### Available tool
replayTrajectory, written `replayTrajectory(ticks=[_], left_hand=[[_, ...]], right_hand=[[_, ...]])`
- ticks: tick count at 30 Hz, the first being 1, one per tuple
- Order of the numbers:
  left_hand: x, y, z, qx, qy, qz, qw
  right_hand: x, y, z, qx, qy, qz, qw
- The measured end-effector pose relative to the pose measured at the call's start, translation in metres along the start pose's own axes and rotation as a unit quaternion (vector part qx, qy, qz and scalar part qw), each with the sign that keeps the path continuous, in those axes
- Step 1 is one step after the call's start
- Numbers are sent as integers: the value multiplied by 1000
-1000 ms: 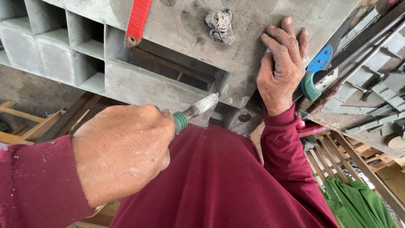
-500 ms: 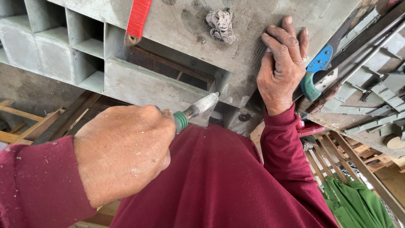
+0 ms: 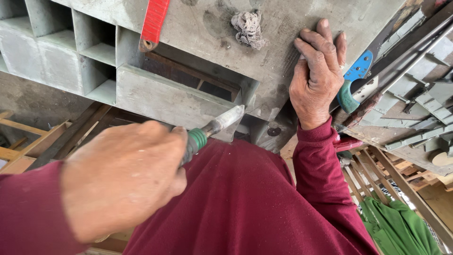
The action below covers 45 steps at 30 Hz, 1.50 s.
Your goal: The person uses a handheld welding torch to apply welds to the seams of a large, hollow metal structure with multiple rectangular compartments. They systematically move along the edges, applying heat and filler to join the metal pieces together.
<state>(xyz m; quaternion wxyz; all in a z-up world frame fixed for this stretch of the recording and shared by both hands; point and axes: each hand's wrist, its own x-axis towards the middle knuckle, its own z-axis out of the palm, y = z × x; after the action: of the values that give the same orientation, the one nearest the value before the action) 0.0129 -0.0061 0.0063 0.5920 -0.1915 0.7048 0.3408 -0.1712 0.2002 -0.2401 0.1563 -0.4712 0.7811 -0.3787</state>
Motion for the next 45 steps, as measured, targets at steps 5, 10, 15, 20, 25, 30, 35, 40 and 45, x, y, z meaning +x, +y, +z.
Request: replayTrajectory(ticks=[5, 10, 15, 20, 25, 30, 35, 40, 45], left_hand=[[-8, -15, -3, -12, -3, -83, 996], [-4, -25, 4, -14, 53, -29, 998], [3, -25, 10, 16, 18, -13, 1000], [6, -19, 5, 50, 52, 40, 997], [13, -10, -20, 56, -9, 71, 996], [18, 0, -38, 76, -65, 28, 995], [18, 4, -34, 70, -47, 61, 995], [12, -1, -23, 63, -19, 74, 995], [-10, -9, -4, 27, 120, 120, 985]], right_hand=[[4, 0, 0, -11, 1, -8, 1000], [1, -5, -2, -21, -7, 11, 1000], [2, -6, -2, -25, -8, 16, 1000], [1, -4, -1, -27, -6, 18, 999], [0, -2, 0, -26, -6, 22, 999], [1, -1, 0, -27, -9, 22, 999], [1, 0, 0, -29, -11, 22, 999], [4, -3, -3, -21, -9, 8, 1000], [1, -3, -4, -15, -10, -4, 1000]])
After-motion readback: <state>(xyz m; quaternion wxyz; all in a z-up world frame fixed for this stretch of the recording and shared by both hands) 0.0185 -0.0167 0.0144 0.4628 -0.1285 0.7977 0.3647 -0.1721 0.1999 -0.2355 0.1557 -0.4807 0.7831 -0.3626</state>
